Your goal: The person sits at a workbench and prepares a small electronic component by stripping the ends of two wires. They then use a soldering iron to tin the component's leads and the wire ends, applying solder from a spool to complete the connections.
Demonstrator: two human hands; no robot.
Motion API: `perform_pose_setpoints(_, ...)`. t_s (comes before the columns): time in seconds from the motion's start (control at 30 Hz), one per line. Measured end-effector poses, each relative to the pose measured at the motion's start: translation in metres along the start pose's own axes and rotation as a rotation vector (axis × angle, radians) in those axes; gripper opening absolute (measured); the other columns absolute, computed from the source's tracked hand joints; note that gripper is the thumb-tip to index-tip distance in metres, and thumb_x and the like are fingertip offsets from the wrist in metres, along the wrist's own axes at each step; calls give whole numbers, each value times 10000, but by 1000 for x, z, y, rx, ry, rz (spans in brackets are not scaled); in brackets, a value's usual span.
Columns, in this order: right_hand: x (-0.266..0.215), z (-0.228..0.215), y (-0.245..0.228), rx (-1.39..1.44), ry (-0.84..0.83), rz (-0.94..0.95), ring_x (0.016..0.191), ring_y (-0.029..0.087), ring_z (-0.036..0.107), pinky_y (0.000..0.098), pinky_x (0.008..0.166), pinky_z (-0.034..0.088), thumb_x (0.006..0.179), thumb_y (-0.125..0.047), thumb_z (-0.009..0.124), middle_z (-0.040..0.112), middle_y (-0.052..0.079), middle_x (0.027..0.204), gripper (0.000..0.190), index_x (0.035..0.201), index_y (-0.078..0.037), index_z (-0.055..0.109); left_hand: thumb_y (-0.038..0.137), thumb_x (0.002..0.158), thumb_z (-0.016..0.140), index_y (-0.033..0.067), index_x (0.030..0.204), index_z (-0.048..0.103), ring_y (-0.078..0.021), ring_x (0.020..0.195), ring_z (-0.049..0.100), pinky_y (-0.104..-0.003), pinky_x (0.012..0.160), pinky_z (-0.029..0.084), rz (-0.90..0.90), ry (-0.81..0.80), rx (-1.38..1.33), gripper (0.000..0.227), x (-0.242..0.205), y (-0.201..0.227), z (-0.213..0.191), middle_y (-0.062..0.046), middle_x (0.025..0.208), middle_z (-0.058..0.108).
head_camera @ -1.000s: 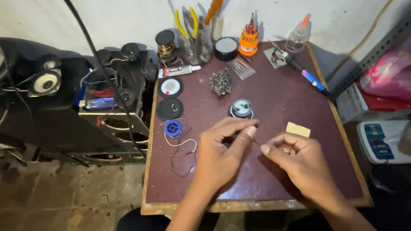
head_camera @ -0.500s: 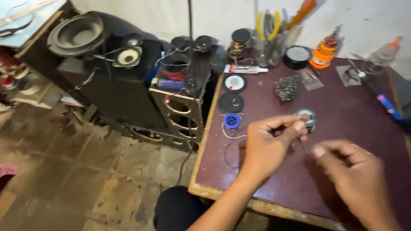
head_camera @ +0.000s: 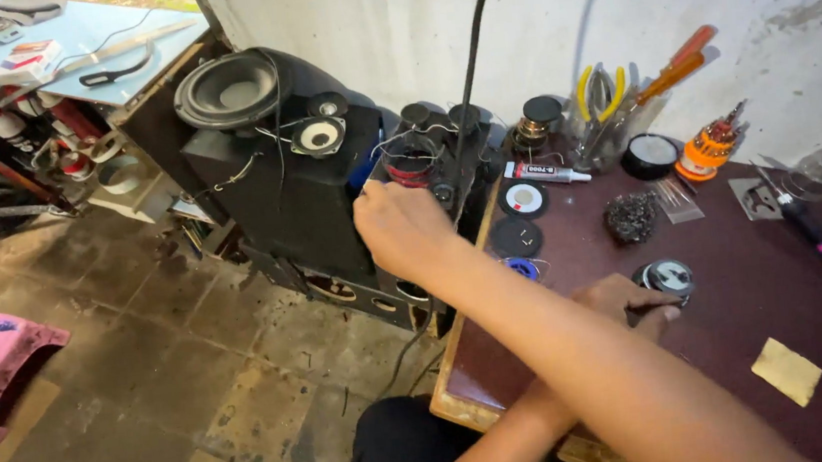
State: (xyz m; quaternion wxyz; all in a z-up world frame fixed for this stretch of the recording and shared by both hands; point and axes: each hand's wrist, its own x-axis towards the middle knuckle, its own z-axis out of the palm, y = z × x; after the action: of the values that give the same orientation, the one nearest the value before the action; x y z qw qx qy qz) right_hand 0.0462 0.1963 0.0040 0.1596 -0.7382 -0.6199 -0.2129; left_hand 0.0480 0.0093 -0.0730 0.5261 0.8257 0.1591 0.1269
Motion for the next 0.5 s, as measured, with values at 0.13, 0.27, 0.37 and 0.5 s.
perform_pose_setpoints(0.13,24,42,3,-149,-140,-33,632,310,700,452,486,562,810,7,676,641,185,845,15,824,10,682,341,809,776,406,1006,751,-140,892,719,-273,878,588,-71,41,-114,209,-13,42,-44,121,926,712)
perform_pose_setpoints(0.27,35,57,9,-220,-125,-15,637,306,706,440,515,572,818,15,654,634,189,813,44,834,28,693,300,791,776,390,975,763,-96,862,709,-252,862,597,-137,75,-243,205,-11,49,-61,125,873,712)
perform_pose_setpoints(0.37,39,64,11,-171,-109,29,681,308,706,463,554,590,826,-6,636,644,190,820,57,827,6,692,272,797,762,347,987,777,-133,848,715,-279,831,606,-145,49,-291,205,-8,49,-64,72,883,728)
perform_pose_setpoints(0.5,41,66,12,-33,-107,148,683,356,702,513,578,584,839,-3,632,615,180,855,46,843,24,669,266,773,764,298,987,797,-148,843,718,-292,786,590,-76,85,-354,219,-7,40,-56,16,863,734)
